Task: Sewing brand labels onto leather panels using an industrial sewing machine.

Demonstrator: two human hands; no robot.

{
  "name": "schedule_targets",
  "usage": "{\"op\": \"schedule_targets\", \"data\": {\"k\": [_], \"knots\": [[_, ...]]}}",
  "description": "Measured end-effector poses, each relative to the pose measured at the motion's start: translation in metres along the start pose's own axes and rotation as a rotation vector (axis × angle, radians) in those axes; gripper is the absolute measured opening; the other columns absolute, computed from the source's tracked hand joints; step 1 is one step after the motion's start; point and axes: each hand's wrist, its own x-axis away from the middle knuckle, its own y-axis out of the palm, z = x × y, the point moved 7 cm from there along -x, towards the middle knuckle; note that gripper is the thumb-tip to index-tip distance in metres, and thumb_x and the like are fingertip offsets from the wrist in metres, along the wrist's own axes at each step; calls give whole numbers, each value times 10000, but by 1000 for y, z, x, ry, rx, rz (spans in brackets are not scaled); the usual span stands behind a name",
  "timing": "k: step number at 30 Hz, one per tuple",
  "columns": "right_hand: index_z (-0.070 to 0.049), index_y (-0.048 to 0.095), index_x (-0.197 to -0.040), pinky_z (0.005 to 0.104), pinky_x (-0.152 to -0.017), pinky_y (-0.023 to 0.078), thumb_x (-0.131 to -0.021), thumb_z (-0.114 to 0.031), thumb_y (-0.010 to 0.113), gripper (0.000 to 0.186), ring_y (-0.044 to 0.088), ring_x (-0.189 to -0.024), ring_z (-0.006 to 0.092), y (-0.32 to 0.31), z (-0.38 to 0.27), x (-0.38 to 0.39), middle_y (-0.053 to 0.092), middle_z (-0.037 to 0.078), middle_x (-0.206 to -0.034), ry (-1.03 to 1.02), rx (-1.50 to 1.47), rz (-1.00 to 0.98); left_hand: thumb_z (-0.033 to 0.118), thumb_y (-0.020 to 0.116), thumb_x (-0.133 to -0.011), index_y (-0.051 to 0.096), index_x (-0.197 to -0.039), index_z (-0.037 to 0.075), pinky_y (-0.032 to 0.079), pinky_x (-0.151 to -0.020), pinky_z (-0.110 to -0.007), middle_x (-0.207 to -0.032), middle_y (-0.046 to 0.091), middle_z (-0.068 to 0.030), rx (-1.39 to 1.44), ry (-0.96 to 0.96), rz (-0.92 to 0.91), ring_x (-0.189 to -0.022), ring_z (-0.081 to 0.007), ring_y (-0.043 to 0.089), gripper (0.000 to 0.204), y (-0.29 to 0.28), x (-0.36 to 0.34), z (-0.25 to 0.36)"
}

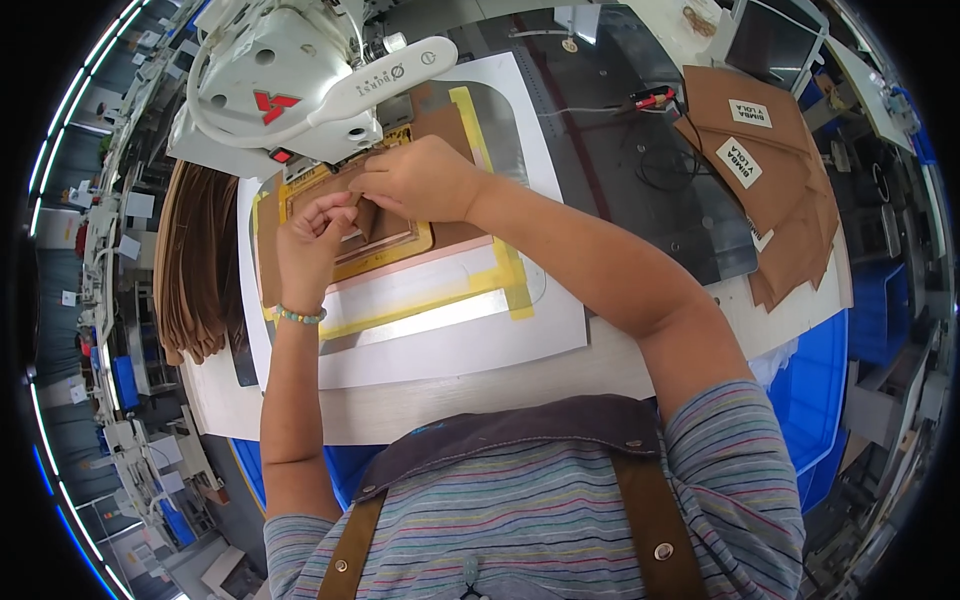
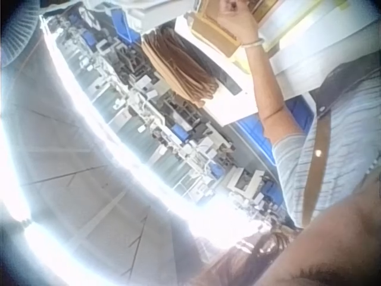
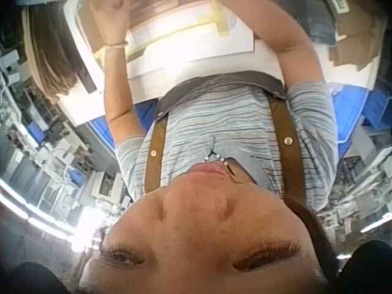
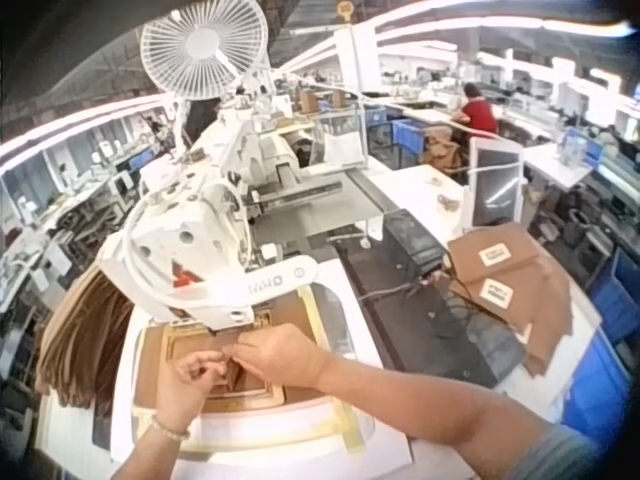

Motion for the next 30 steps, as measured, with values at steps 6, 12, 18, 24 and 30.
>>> {"op": "schedule_targets", "data": {"k": [6, 12, 18, 24, 30], "knots": [[-121, 776, -1015, 346, -643, 586, -853, -191, 778, 177, 704, -775, 201, 3, -2, 2, 669, 5, -871, -87, 171, 17, -37, 699, -1000, 736, -1243, -93, 635, -827, -246, -1025, 798, -86, 101, -77, -20, -902, -110, 754, 252, 2, 0, 3], [-105, 756, -988, 339, -641, 594, -806, -172, 738, 195, 691, -771, 191, 9, -5, 3, 659, 3, -865, -165, 248, -7, -36, 694, -1001, 736, -1242, -94, 638, -838, -246, -1018, 798, -85, 67, -75, -15, -904, -108, 756, 251, 2, 1, 4], [-100, 726, -940, 312, -668, 581, -791, -155, 714, 160, 692, -810, 171, 10, -12, 4, 649, -6, -866, -234, 323, -11, -26, 694, -1002, 735, -1244, -90, 637, -829, -244, -1020, 803, -96, 48, -88, -50, -894, -116, 762, 254, -1, -1, 1], [-119, 684, -876, 298, -688, 561, -791, -154, 698, 93, 683, -806, 158, 11, -14, 6, 645, -13, -862, -252, 338, -36, 17, 703, -1022, 720, -1260, -92, 632, -866, -258, -1072, 796, -111, 81, -286, -182, -930, -146, 768, 262, -4, -8, -13], [-129, 674, -879, 300, -685, 559, -796, -158, 695, 91, 683, -815, 154, 10, -13, 5, 650, -21, -878, -252, 318, -40, 46, 709, -1038, 729, -1244, -64, 620, -886, -253, -1088, 785, -101, 338, -424, -275, -951, -155, 758, 234, -3, -11, -30]]}}
